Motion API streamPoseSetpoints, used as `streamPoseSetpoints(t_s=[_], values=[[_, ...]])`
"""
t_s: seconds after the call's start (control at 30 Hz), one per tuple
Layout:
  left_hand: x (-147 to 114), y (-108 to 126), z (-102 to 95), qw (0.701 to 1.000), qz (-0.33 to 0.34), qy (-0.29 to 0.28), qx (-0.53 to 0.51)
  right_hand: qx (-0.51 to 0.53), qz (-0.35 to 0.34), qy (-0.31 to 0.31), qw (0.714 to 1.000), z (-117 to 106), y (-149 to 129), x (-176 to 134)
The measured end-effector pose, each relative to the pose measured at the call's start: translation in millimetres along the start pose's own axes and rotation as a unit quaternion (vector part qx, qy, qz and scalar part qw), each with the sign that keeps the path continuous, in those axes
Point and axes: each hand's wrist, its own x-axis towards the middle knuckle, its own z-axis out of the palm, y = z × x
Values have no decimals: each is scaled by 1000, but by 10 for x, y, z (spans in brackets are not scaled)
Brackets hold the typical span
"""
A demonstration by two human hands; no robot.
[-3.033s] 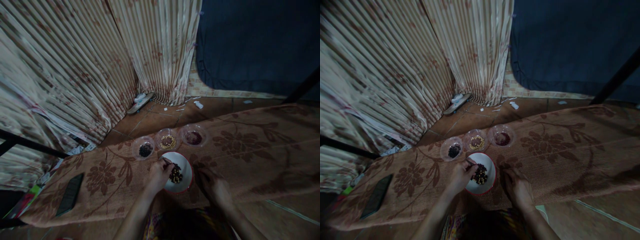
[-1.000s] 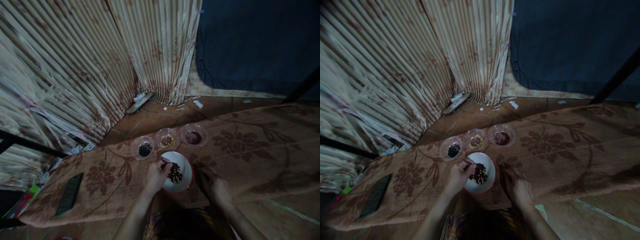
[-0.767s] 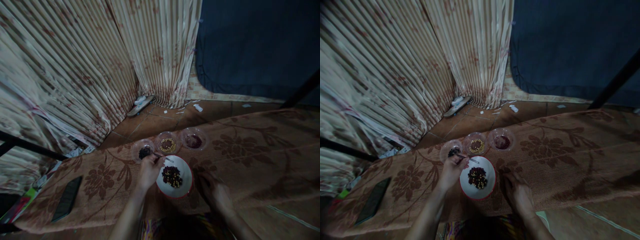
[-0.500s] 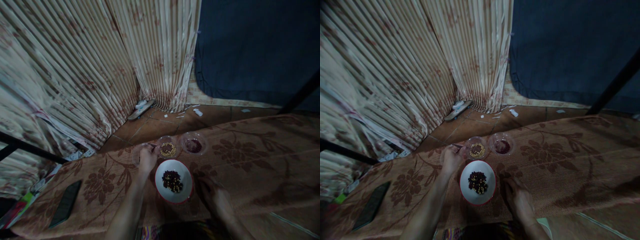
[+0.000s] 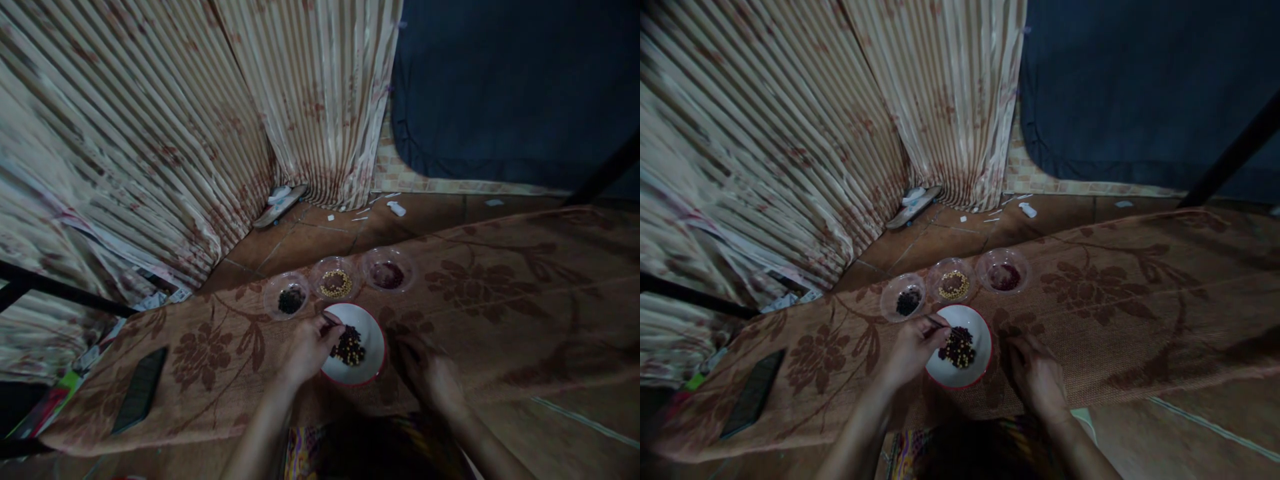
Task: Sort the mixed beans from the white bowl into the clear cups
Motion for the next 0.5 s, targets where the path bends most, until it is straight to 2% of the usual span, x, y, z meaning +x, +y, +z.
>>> streamPoseSetpoints(t_s=[0.5], values=[[-3,-55,169,998,-17,16,63,4,-7,0,1000,-7,0,8]])
